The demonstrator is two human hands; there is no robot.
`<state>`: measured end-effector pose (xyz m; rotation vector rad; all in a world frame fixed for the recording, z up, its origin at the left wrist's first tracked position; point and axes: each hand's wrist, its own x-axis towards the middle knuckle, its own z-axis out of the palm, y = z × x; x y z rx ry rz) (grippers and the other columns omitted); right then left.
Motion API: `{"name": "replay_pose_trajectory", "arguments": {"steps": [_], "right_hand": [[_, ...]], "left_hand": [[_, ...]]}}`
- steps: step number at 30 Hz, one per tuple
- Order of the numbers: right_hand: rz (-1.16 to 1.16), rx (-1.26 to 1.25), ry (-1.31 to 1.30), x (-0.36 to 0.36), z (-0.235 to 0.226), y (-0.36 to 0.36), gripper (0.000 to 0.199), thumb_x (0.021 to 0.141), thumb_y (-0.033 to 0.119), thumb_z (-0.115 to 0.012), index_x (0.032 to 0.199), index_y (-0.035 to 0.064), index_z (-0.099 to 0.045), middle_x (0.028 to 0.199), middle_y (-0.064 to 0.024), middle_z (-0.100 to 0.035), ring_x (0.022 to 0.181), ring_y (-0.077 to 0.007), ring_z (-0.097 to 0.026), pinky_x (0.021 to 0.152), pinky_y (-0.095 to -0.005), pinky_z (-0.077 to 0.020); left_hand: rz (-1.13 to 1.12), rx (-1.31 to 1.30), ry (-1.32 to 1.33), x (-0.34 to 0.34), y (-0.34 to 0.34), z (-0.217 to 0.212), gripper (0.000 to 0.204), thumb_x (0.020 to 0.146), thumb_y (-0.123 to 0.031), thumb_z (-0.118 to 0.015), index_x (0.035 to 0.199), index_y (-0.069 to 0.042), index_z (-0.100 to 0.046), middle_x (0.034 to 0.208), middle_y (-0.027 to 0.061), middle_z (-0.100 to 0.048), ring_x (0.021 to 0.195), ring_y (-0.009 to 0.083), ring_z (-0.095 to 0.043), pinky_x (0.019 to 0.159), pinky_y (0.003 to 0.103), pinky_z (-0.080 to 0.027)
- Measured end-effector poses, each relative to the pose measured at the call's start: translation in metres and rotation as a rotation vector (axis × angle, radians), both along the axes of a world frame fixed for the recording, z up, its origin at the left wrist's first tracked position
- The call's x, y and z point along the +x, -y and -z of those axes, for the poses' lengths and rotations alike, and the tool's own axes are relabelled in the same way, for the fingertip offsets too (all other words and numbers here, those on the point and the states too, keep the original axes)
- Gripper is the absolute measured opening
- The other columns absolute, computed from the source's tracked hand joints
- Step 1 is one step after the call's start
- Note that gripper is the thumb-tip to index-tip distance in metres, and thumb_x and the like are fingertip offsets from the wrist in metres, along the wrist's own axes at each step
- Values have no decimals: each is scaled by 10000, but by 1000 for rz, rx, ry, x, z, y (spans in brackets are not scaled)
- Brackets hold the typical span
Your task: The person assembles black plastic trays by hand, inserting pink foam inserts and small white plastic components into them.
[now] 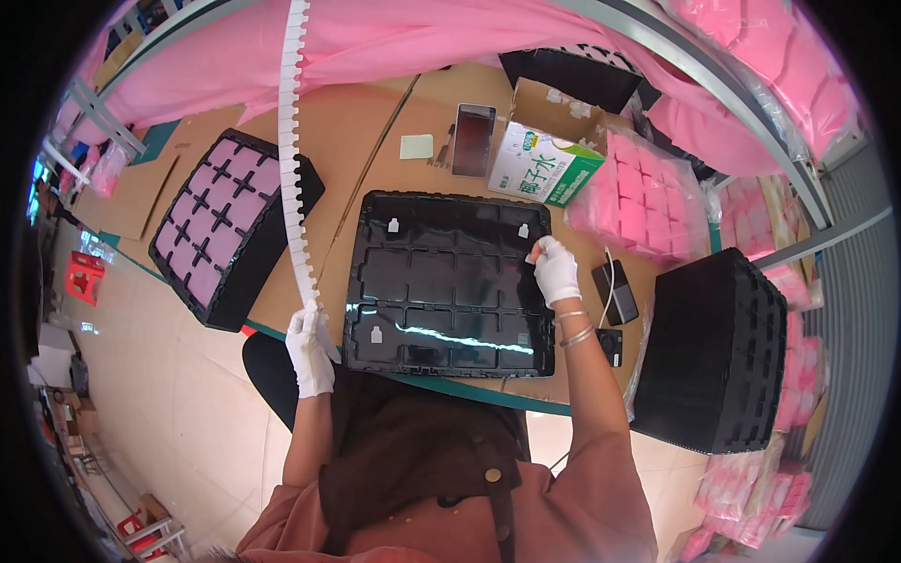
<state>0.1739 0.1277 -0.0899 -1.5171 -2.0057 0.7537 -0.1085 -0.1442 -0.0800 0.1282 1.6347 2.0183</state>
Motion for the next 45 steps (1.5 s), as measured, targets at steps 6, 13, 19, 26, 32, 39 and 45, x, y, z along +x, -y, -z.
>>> {"name": "replay_pose_trajectory", "arguments": {"steps": [6,13,19,26,32,39,45], "right_hand": [[-165,251,507,-23,9,-56,119,748,46,-643,862,79,-651,786,-149,-668,727,-278,-657,671,-354,-505],[-65,5,414,-25,4,-65,96,740,149,-685,819,100,-658,767,-136,-667,739,-301,-644,702,-387,-504],[-140,316,562,-30,18,-63,71,713,133,-670,716,91,-613,698,-124,-634,721,-332,-622,669,-431,-482],[-55,293,145,-28,26,-46,106,721,-39,-561,676,57,-554,669,-161,-584,630,-334,-608,605,-400,-514],[-460,368,114,-137,0,4,92,710,26,-619,684,91,-560,724,-127,-601,726,-346,-602,655,-446,-464],[-507,418,463,-226,13,13,16,754,133,-598,745,129,-611,717,-125,-635,754,-311,-626,684,-407,-433],[-539,185,487,-226,2,11,105,772,207,-642,805,108,-652,776,-121,-670,791,-305,-652,724,-389,-493]], "left_hand": [[29,-23,-16,0,10,-3,121,897,-165,-634,877,-48,-654,876,14,-654,739,60,-547,716,211,-418],[20,-54,17,-1,12,8,129,899,-171,-633,857,-51,-658,822,-6,-634,728,52,-537,697,204,-407],[20,-4,42,-4,4,11,130,893,-177,-641,854,-55,-661,805,-19,-625,705,47,-528,670,196,-397],[-8,-45,39,-10,15,8,177,893,-227,-641,852,-55,-649,770,-8,-605,696,64,-523,674,214,-401],[-5,-29,74,-14,17,18,170,890,-225,-647,852,-59,-654,728,-19,-582,667,59,-503,632,210,-380],[19,48,116,-10,15,8,95,882,-148,-652,880,-53,-656,785,-35,-616,686,28,-514,617,178,-388],[25,10,148,-12,25,13,125,871,-174,-674,861,-51,-651,770,-38,-618,671,31,-518,608,180,-395]]}}
